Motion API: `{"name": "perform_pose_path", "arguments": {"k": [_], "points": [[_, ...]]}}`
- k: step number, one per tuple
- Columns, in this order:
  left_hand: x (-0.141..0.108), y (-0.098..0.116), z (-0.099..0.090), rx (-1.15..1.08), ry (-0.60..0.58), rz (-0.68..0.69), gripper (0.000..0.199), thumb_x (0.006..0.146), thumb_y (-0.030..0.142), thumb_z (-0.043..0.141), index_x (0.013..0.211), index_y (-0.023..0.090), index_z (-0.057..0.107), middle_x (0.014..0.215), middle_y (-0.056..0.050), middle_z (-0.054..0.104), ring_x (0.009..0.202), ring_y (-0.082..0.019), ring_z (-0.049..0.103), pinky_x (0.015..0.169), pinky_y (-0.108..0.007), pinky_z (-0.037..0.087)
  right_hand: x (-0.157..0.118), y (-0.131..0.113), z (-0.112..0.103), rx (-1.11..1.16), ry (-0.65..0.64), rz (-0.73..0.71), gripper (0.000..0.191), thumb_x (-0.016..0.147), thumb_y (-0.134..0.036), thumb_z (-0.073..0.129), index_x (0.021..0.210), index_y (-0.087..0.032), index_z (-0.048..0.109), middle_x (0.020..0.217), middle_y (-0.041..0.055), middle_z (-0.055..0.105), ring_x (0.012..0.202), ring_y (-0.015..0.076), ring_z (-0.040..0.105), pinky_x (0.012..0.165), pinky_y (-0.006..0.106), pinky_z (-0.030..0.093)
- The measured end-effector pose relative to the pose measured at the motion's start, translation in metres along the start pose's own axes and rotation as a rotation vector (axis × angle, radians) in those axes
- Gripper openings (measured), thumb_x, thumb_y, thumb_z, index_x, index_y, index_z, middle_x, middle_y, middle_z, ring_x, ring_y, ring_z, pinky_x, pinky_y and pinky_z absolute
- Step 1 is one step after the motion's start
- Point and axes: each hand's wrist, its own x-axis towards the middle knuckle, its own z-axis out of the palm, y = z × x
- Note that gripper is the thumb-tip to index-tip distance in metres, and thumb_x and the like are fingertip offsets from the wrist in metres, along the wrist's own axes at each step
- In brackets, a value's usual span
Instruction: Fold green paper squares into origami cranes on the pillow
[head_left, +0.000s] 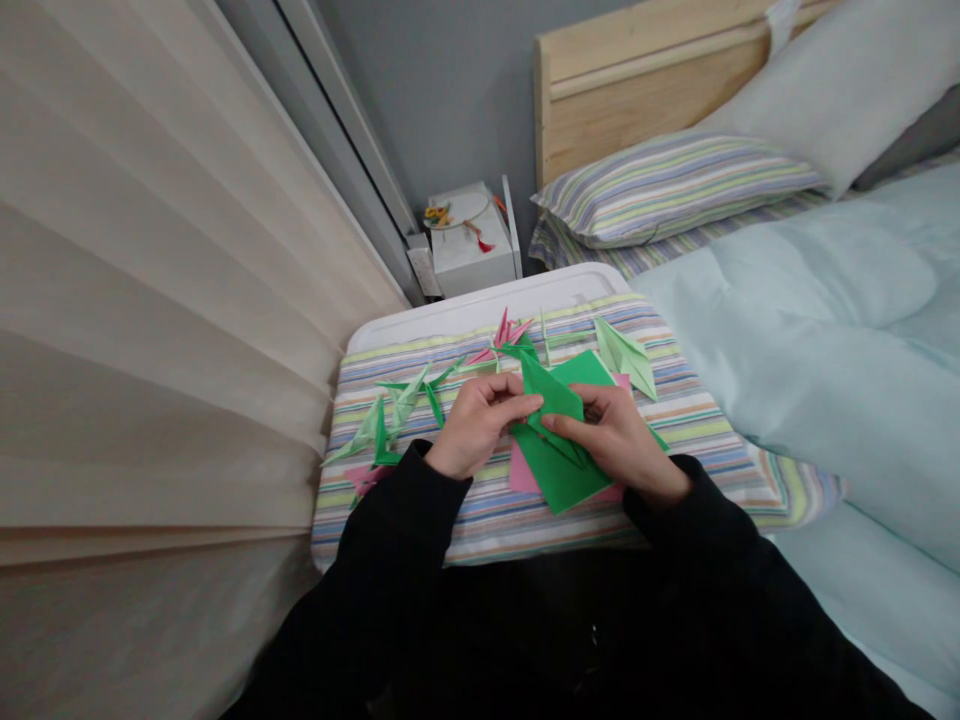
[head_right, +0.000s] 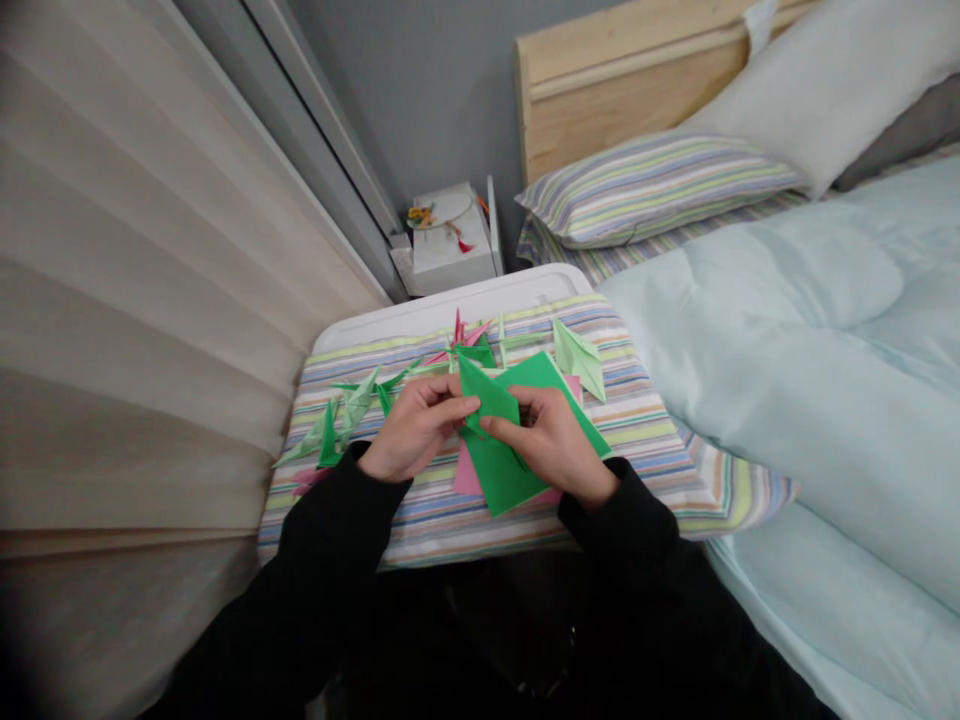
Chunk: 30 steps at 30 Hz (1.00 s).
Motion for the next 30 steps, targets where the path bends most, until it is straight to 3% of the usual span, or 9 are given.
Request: {"name": "perform_pose_path", "arguments": {"k": [8,16,27,30], "points": [[0.0020,0.0017,0.0006,-0.046,0.122,0.018,0.033,0.061,0.029,0.090,0.064,0.015,0.060,0.059,0.005,0.054,0.055,-0.007,0.048,0.053,-0.020,0.036,-0.0009,-0.0007,-0.0011,-0.115,-0.026,-0.007,0.026,0.082,-0.044,0.078,0.081,-0.019,0.072,0.065,-0.0008,0.061,0.062,0.0165,0.054,0.055,0.029,0.042],[0.0023,0.0014,0.0020,-0.096,0.101,-0.024,0.033,0.062,0.028,0.089,0.067,0.015,0.060,0.060,0.005,0.056,0.054,-0.006,0.049,0.054,-0.020,0.038,-0.0011,-0.0008,-0.0010,-0.160,-0.032,-0.019,0.022,0.084,-0.040,0.075,0.084,-0.018,0.073,0.067,-0.0005,0.061,0.063,0.0165,0.052,0.056,0.029,0.042],[0.0042,0.0028,-0.0032,-0.141,0.174,0.079,0.025,0.066,0.028,0.085,0.065,0.016,0.063,0.059,0.004,0.055,0.057,-0.007,0.049,0.056,-0.021,0.040,-0.0011,-0.0029,0.0000,-0.235,-0.096,-0.015,0.027,0.087,-0.037,0.071,0.071,-0.019,0.058,0.062,-0.0053,0.043,0.058,0.0121,0.039,0.054,0.027,0.030],[0.0034,0.0039,-0.0025,-0.162,0.168,0.061,0.027,0.067,0.031,0.086,0.067,0.015,0.065,0.060,0.004,0.056,0.056,-0.007,0.050,0.057,-0.021,0.041,-0.0013,-0.0030,-0.0004,-0.214,-0.092,-0.004,0.029,0.086,-0.039,0.072,0.070,-0.019,0.058,0.062,-0.0047,0.045,0.058,0.0122,0.040,0.054,0.027,0.031]]}}
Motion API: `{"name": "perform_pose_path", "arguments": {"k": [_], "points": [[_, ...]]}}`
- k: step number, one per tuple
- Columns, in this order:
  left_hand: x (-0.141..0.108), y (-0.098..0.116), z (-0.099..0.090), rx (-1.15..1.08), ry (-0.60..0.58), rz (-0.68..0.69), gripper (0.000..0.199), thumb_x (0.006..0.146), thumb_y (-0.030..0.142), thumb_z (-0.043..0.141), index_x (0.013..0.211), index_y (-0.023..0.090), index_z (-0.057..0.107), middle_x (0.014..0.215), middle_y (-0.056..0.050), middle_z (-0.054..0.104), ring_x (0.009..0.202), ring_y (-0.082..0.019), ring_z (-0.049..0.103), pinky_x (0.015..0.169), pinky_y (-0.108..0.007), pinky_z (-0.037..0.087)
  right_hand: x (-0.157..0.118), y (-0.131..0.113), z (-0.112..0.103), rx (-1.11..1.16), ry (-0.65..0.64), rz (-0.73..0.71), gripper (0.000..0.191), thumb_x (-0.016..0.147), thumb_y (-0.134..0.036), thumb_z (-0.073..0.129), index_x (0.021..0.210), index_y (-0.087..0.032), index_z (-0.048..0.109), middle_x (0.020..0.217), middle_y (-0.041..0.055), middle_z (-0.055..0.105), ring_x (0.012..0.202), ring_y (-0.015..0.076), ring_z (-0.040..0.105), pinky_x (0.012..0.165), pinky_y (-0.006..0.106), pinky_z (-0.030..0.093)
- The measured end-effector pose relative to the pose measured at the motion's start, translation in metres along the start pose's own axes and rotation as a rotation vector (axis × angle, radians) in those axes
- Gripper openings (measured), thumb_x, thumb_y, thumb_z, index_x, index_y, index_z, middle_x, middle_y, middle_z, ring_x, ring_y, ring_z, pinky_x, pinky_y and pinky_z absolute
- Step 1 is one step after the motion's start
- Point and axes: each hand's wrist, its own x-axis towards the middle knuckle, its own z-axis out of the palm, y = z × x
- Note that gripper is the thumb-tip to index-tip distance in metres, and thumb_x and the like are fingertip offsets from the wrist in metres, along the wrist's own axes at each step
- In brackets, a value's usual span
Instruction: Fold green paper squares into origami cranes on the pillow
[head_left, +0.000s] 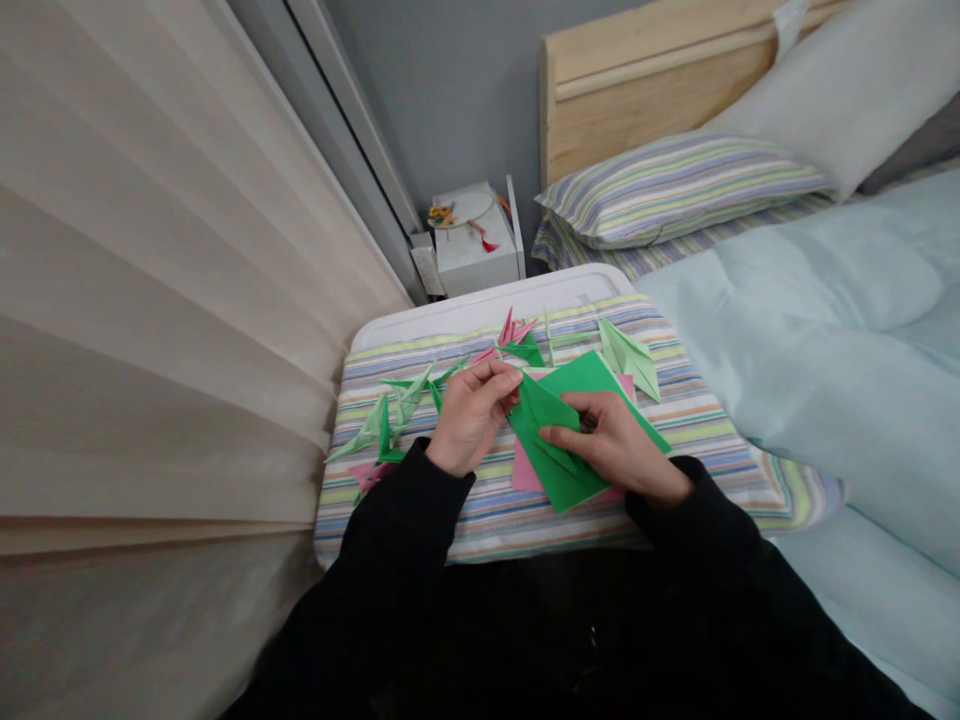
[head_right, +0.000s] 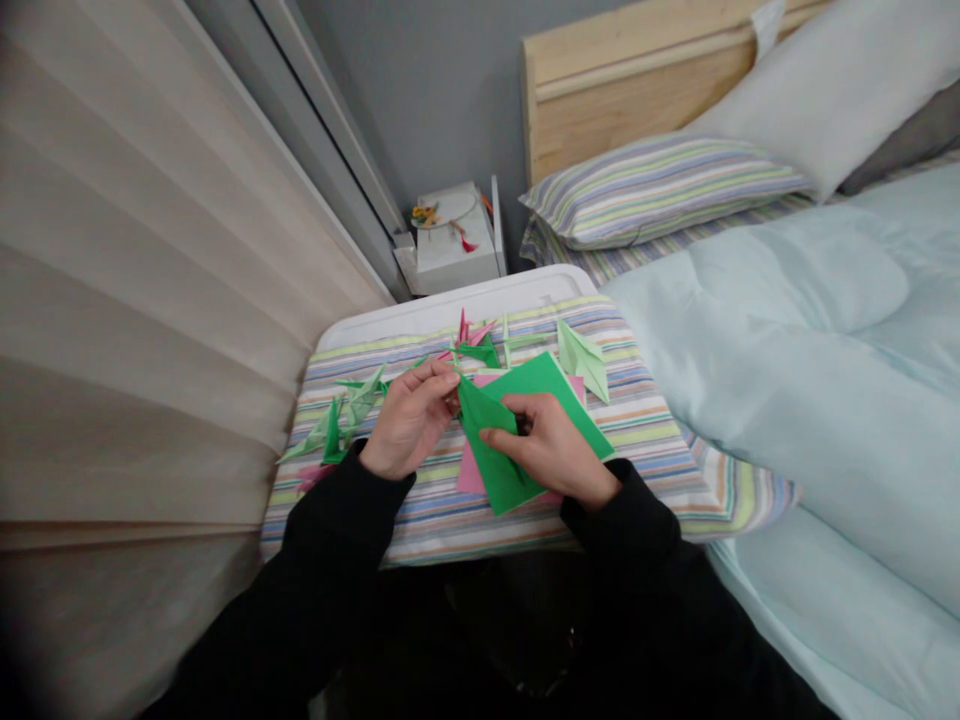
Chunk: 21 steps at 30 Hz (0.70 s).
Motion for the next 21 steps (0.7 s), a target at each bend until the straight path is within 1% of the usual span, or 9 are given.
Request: {"name": "perform_pose_path", "arguments": {"k": [5,7,9,12,14,18,19,21], "points": [[-0.0030,-0.0008,0.0011,0.107,-0.139,-0.105,0.032,0.065,0.035,0.090,0.072,0.014,0.067,0.067,0.001,0.064,0.059,-0.009,0.055,0.059,-0.023,0.043,0.0006,-0.0015,0.0009,0.057,0.032,0.010,0.030,0.084,-0.045,0.076,0.075,-0.019,0.065,0.065,-0.0025,0.055,0.061,0.0144,0.047,0.055,0.028,0.036],[-0.0034,-0.0012,0.0006,0.168,-0.177,-0.103,0.032,0.065,0.036,0.090,0.075,0.013,0.069,0.070,0.000,0.066,0.062,-0.010,0.057,0.060,-0.023,0.044,0.0016,-0.0028,0.0017,0.087,0.039,0.010,0.031,0.082,-0.047,0.079,0.076,-0.019,0.066,0.067,-0.0020,0.057,0.062,0.0146,0.049,0.056,0.028,0.037],[-0.0034,-0.0009,-0.0001,0.224,-0.220,-0.090,0.033,0.067,0.038,0.090,0.075,0.014,0.069,0.070,0.000,0.065,0.061,-0.010,0.055,0.059,-0.023,0.041,0.0030,-0.0035,0.0023,0.143,0.067,0.003,0.032,0.081,-0.048,0.079,0.076,-0.019,0.065,0.069,-0.0015,0.059,0.064,0.0145,0.051,0.058,0.028,0.037],[-0.0032,-0.0001,-0.0006,0.309,-0.299,-0.072,0.035,0.068,0.040,0.089,0.071,0.014,0.065,0.065,0.003,0.058,0.057,-0.009,0.048,0.056,-0.023,0.035,0.0052,-0.0025,0.0022,0.231,0.150,-0.035,0.031,0.082,-0.045,0.077,0.074,-0.019,0.064,0.071,-0.0012,0.060,0.066,0.0138,0.053,0.061,0.027,0.039],[-0.0030,-0.0004,-0.0006,0.339,-0.328,-0.051,0.035,0.070,0.039,0.088,0.071,0.015,0.063,0.065,0.004,0.056,0.058,-0.009,0.047,0.057,-0.023,0.034,0.0064,-0.0011,0.0017,0.260,0.199,-0.054,0.029,0.081,-0.042,0.078,0.072,-0.019,0.063,0.068,-0.0019,0.059,0.064,0.0129,0.051,0.061,0.028,0.039],[-0.0021,-0.0034,-0.0015,0.363,-0.322,-0.053,0.036,0.067,0.033,0.091,0.084,0.015,0.065,0.078,0.001,0.063,0.069,-0.011,0.056,0.067,-0.023,0.042,0.0071,0.0004,0.0012,0.289,0.305,-0.050,0.028,0.078,-0.042,0.079,0.071,-0.019,0.063,0.061,-0.0042,0.055,0.057,0.0112,0.046,0.056,0.027,0.036],[-0.0017,-0.0041,-0.0020,0.363,-0.301,-0.059,0.037,0.067,0.033,0.091,0.086,0.015,0.065,0.080,0.000,0.065,0.071,-0.011,0.058,0.069,-0.024,0.043,0.0069,0.0002,0.0013,0.294,0.313,-0.044,0.027,0.078,-0.041,0.078,0.071,-0.020,0.063,0.059,-0.0047,0.054,0.055,0.0109,0.046,0.055,0.026,0.035],[-0.0009,-0.0052,-0.0033,0.338,-0.243,-0.057,0.038,0.070,0.036,0.089,0.090,0.015,0.065,0.083,-0.001,0.068,0.071,-0.012,0.060,0.069,-0.024,0.045,0.0065,-0.0006,0.0016,0.312,0.285,-0.018,0.028,0.077,-0.040,0.078,0.068,-0.020,0.060,0.056,-0.0046,0.056,0.053,0.0111,0.050,0.054,0.026,0.038]]}}
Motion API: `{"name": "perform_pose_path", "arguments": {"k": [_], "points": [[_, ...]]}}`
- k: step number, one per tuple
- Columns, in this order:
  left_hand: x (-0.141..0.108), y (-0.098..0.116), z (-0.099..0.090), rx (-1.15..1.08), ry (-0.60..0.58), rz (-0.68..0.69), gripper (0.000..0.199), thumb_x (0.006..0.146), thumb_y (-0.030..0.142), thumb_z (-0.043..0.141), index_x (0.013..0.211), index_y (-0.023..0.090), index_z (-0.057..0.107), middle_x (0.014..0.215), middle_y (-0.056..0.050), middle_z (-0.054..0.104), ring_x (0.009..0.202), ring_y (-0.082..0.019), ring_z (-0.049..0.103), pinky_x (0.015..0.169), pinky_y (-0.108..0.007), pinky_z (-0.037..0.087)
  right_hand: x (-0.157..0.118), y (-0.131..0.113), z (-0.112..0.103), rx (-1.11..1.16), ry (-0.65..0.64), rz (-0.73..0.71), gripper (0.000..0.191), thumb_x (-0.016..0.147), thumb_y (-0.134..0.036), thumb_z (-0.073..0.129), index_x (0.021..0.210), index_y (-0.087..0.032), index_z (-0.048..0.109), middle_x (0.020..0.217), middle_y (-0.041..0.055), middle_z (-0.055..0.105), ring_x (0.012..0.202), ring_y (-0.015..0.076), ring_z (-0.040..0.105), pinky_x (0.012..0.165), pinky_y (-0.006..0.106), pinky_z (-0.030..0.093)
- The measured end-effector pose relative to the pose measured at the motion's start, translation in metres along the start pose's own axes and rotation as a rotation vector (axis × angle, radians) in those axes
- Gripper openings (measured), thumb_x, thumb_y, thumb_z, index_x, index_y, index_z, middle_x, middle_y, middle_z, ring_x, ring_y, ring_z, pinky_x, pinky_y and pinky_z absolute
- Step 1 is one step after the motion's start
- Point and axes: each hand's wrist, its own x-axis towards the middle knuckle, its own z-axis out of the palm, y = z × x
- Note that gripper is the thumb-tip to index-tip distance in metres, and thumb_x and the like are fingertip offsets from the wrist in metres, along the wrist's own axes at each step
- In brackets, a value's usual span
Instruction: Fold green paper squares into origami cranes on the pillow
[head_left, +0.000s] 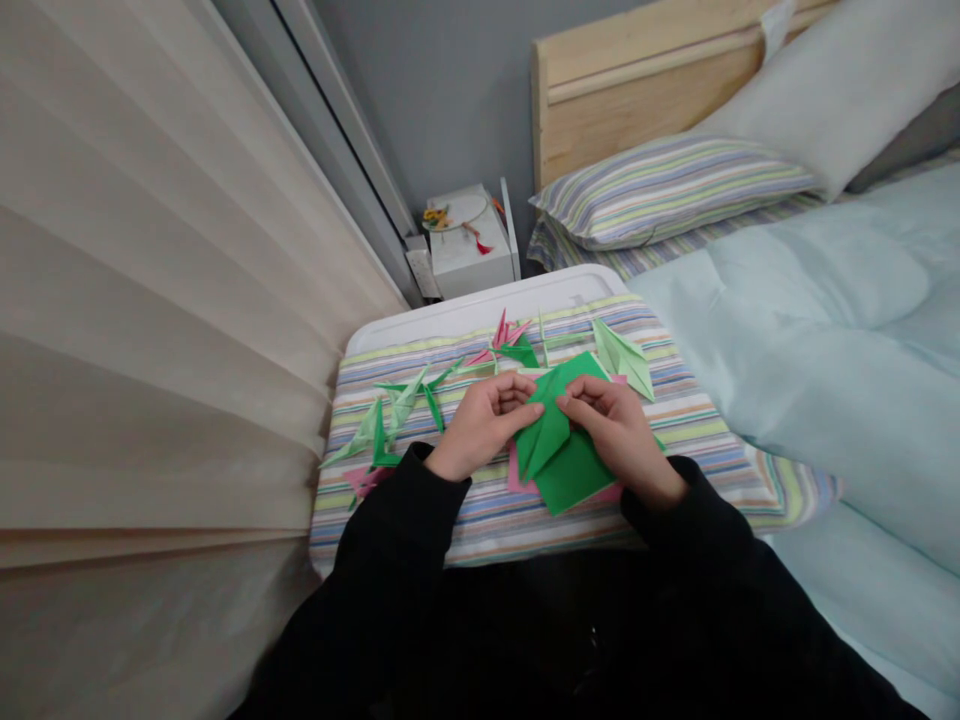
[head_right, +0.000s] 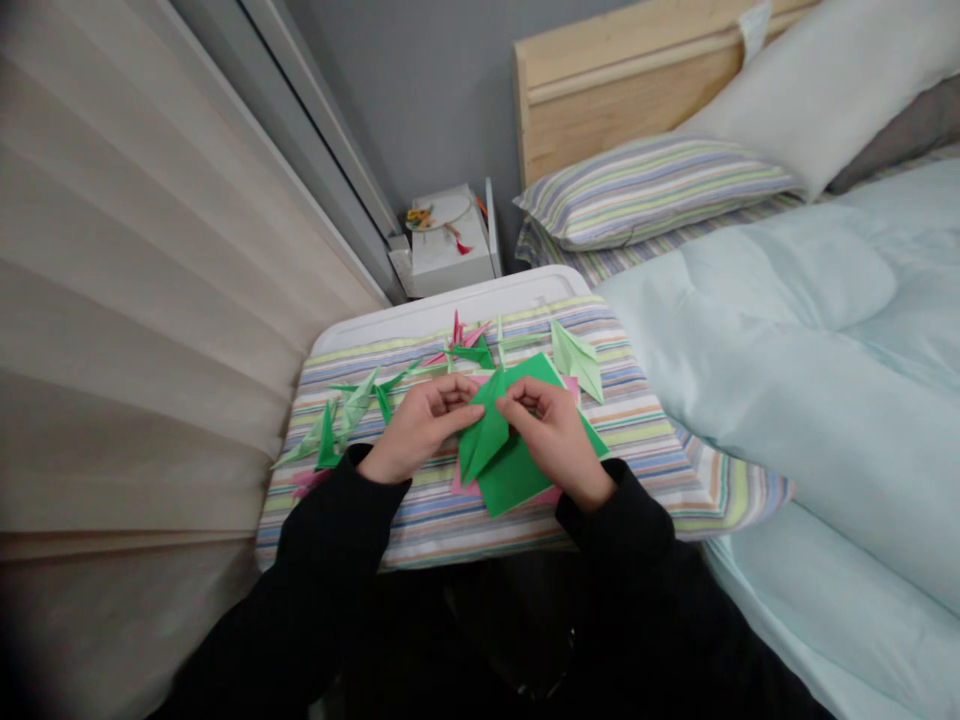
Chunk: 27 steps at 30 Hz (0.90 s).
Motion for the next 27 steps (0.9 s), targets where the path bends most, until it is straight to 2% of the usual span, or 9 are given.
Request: {"name": "perform_pose_path", "arguments": {"k": [3,6,9,13,19,22,27], "points": [[0.0007,-0.0004,-0.0013,-0.054,0.064,0.019,0.039,0.071,0.037,0.089,0.094,0.017,0.065,0.078,0.001,0.068,0.063,-0.010,0.057,0.063,-0.023,0.042,-0.0009,-0.0016,0.0005,0.024,-0.060,0.058,0.031,0.076,-0.039,0.079,0.064,-0.021,0.057,0.057,-0.0015,0.064,0.054,0.0139,0.059,0.057,0.027,0.047],[0.0016,0.0009,-0.0016,-0.031,0.066,0.072,0.033,0.070,0.035,0.089,0.087,0.017,0.068,0.074,0.001,0.067,0.064,-0.010,0.056,0.064,-0.023,0.042,-0.0011,-0.0029,0.0005,0.028,-0.070,0.066,0.031,0.075,-0.039,0.081,0.064,-0.020,0.058,0.058,-0.0009,0.066,0.054,0.0144,0.063,0.057,0.028,0.051],[0.0020,0.0017,-0.0018,0.024,0.071,0.120,0.024,0.074,0.036,0.086,0.082,0.016,0.074,0.077,-0.001,0.070,0.071,-0.013,0.060,0.070,-0.025,0.045,-0.0010,-0.0027,0.0002,0.019,-0.071,0.060,0.031,0.074,-0.038,0.082,0.064,-0.020,0.059,0.058,-0.0011,0.066,0.052,0.0140,0.062,0.055,0.027,0.051],[0.0008,0.0013,-0.0031,0.055,0.061,0.111,0.022,0.080,0.036,0.082,0.091,0.018,0.082,0.085,-0.004,0.075,0.077,-0.015,0.063,0.072,-0.026,0.046,-0.0011,-0.0006,-0.0003,0.007,-0.014,0.008,0.031,0.075,-0.039,0.081,0.065,-0.020,0.059,0.057,-0.0010,0.067,0.049,0.0132,0.062,0.053,0.026,0.050],[-0.0010,0.0017,-0.0048,0.118,-0.008,0.159,0.041,0.070,0.030,0.090,0.109,0.020,0.082,0.110,-0.009,0.079,0.103,-0.025,0.069,0.088,-0.033,0.051,-0.0015,0.0009,-0.0011,0.045,0.070,-0.029,0.035,0.076,-0.043,0.081,0.064,-0.021,0.056,0.054,-0.0018,0.065,0.046,0.0131,0.062,0.050,0.025,0.050],[-0.0003,0.0007,-0.0054,0.151,0.017,0.206,0.042,0.071,0.030,0.089,0.111,0.021,0.081,0.110,-0.008,0.079,0.104,-0.025,0.070,0.091,-0.035,0.052,-0.0014,0.0018,-0.0015,0.070,0.088,-0.010,0.037,0.074,-0.045,0.083,0.064,-0.020,0.057,0.054,-0.0014,0.066,0.045,0.0131,0.062,0.048,0.025,0.051],[0.0006,0.0014,-0.0059,0.235,0.051,0.278,0.024,0.078,0.030,0.085,0.101,0.021,0.084,0.102,-0.006,0.081,0.098,-0.023,0.072,0.092,-0.034,0.053,-0.0008,0.0034,-0.0024,0.086,0.082,0.023,0.037,0.074,-0.046,0.083,0.064,-0.019,0.060,0.057,0.0004,0.067,0.046,0.0133,0.063,0.049,0.026,0.053]]}}
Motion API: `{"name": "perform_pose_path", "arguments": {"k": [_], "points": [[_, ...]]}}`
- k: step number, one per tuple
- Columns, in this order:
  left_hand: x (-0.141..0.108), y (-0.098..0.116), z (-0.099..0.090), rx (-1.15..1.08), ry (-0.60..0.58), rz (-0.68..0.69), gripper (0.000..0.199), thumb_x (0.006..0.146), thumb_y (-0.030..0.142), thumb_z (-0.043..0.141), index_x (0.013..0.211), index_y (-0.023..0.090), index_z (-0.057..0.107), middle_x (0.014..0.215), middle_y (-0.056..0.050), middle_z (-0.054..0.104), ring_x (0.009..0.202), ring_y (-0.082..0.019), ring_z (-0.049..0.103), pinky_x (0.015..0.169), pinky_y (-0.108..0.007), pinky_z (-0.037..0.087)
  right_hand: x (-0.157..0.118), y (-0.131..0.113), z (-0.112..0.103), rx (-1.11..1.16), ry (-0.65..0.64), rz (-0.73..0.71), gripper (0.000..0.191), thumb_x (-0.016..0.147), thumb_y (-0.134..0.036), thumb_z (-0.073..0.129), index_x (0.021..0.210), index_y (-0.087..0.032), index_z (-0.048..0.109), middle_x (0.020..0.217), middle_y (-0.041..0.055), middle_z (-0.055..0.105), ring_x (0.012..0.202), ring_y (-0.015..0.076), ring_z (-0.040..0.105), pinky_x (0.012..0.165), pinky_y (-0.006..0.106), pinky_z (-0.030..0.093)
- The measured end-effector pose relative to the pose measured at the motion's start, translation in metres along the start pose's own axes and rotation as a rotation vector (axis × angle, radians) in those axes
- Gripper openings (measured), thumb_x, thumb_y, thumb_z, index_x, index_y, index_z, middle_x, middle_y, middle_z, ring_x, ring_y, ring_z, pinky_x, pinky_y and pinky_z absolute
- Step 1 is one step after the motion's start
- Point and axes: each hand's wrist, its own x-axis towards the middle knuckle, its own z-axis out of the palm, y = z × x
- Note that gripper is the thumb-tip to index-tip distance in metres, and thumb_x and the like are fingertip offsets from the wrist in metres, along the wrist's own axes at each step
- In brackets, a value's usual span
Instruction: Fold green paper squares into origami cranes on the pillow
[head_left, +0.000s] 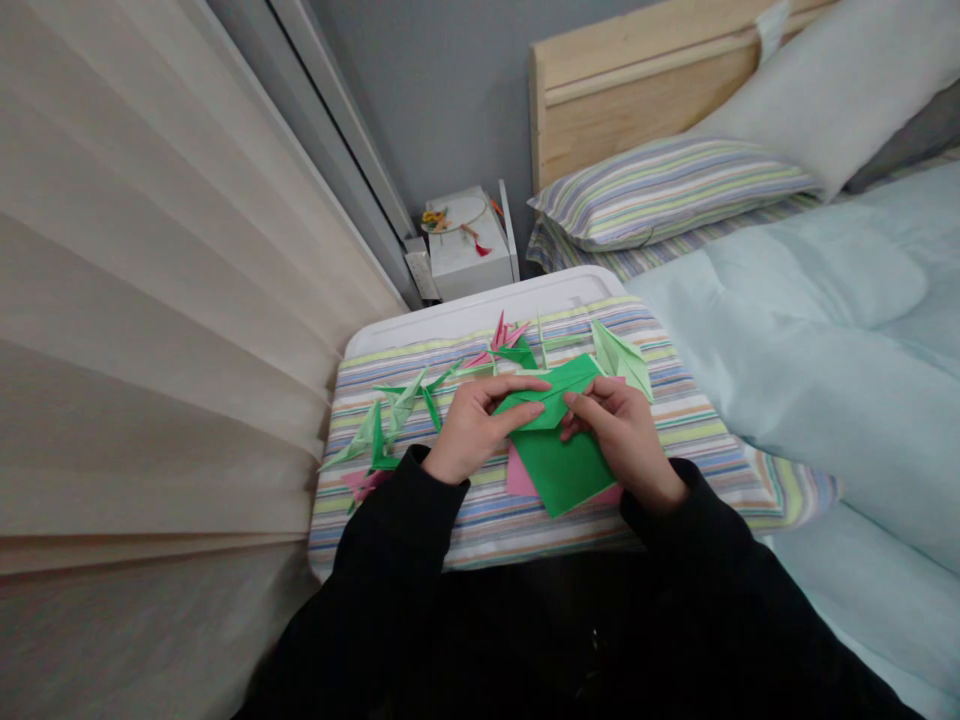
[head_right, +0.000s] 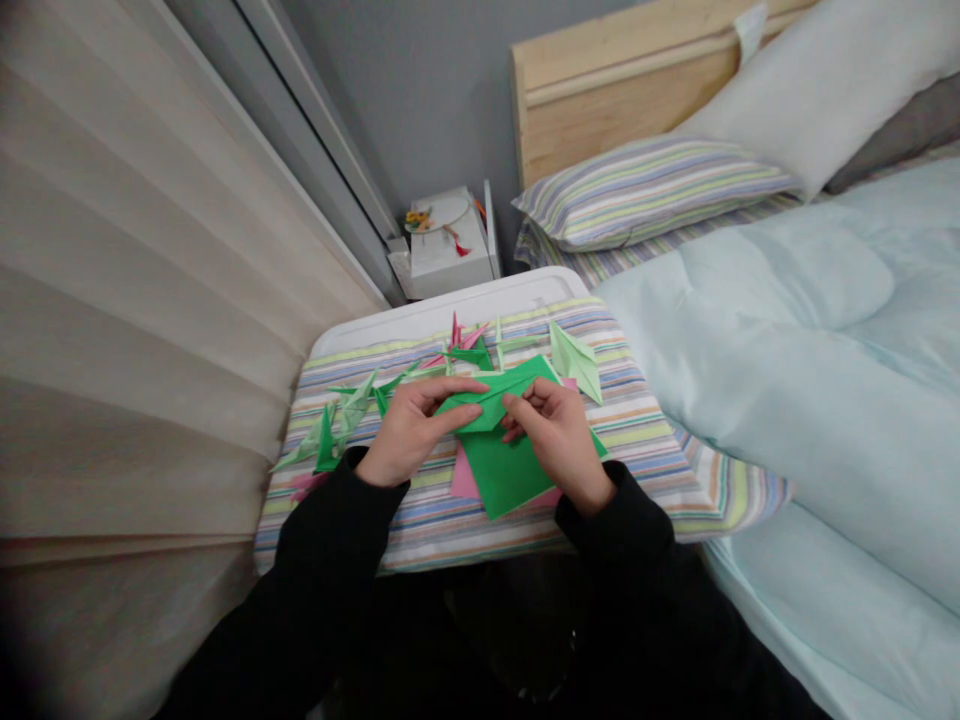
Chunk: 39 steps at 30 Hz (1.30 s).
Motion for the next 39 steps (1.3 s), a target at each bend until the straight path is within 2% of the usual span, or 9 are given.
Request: {"name": "perform_pose_path", "arguments": {"k": [4,8,14,18,21,25,31,36,39], "points": [[0.000,0.004,0.000,0.016,-0.001,-0.016,0.022,0.077,0.031,0.085,0.097,0.021,0.084,0.102,-0.007,0.082,0.100,-0.024,0.073,0.094,-0.035,0.054,-0.001,-0.001,0.001,0.019,-0.017,-0.015,0.032,0.075,-0.044,0.083,0.080,-0.020,0.063,0.060,-0.0018,0.067,0.050,0.0141,0.064,0.052,0.027,0.056],[-0.001,0.005,0.001,-0.028,0.003,-0.076,0.029,0.071,0.033,0.089,0.097,0.020,0.084,0.104,-0.008,0.081,0.100,-0.025,0.072,0.091,-0.035,0.054,-0.003,-0.002,0.002,0.079,0.035,-0.082,0.053,0.072,-0.037,0.089,0.113,-0.027,0.056,0.075,-0.0046,0.073,0.055,0.0151,0.068,0.056,0.029,0.059],[-0.001,0.000,0.001,-0.022,0.106,-0.081,0.025,0.067,0.034,0.092,0.086,0.019,0.083,0.088,-0.005,0.079,0.086,-0.021,0.070,0.080,-0.032,0.053,-0.004,0.000,0.000,0.055,0.069,-0.090,0.035,0.071,-0.037,0.090,0.091,-0.021,0.066,0.066,-0.0025,0.070,0.057,0.0159,0.070,0.059,0.029,0.059],[0.001,-0.002,0.000,-0.052,0.226,-0.085,0.026,0.067,0.034,0.092,0.084,0.019,0.080,0.093,-0.005,0.078,0.091,-0.021,0.070,0.082,-0.030,0.054,-0.004,0.001,0.001,0.052,0.096,-0.086,0.034,0.068,-0.037,0.092,0.083,-0.020,0.066,0.070,-0.0022,0.068,0.058,0.0148,0.070,0.057,0.027,0.058],[0.001,-0.002,0.000,-0.149,0.296,-0.128,0.041,0.062,0.032,0.094,0.095,0.019,0.075,0.097,-0.004,0.077,0.090,-0.020,0.071,0.078,-0.028,0.055,-0.004,0.000,0.002,0.024,0.083,-0.097,0.034,0.069,-0.038,0.091,0.083,-0.020,0.066,0.071,-0.0011,0.069,0.060,0.0152,0.069,0.059,0.029,0.058],[0.002,0.003,0.002,-0.343,0.353,-0.248,0.065,0.057,0.028,0.096,0.113,0.022,0.063,0.083,0.003,0.073,0.069,-0.013,0.068,0.065,-0.024,0.054,-0.003,0.001,0.003,-0.008,0.088,-0.101,0.032,0.070,-0.038,0.089,0.082,-0.020,0.067,0.069,0.0001,0.069,0.061,0.0157,0.068,0.060,0.030,0.058],[0.004,0.009,0.002,-0.504,0.432,-0.304,0.073,0.053,0.024,0.095,0.115,0.022,0.058,0.074,0.006,0.071,0.062,-0.012,0.066,0.063,-0.023,0.055,-0.002,0.003,0.002,-0.045,0.083,-0.111,0.026,0.074,-0.035,0.087,0.081,-0.020,0.066,0.069,0.0003,0.069,0.063,0.0150,0.066,0.063,0.029,0.055],[0.002,0.007,0.004,-0.442,0.355,-0.297,0.054,0.054,0.023,0.095,0.099,0.019,0.065,0.069,0.006,0.068,0.057,-0.010,0.061,0.057,-0.022,0.049,-0.002,0.003,0.004,-0.096,0.020,-0.136,0.032,0.076,-0.036,0.086,0.099,-0.021,0.068,0.088,0.0020,0.072,0.083,0.0179,0.070,0.072,0.029,0.056],[0.001,0.005,0.006,-0.366,0.251,-0.292,0.038,0.056,0.024,0.095,0.084,0.016,0.070,0.068,0.004,0.067,0.058,-0.010,0.060,0.058,-0.022,0.046,-0.003,0.002,0.005,-0.173,-0.087,-0.108,0.026,0.078,-0.040,0.083,0.089,-0.021,0.070,0.077,0.0004,0.069,0.073,0.0174,0.065,0.066,0.030,0.051]]}}
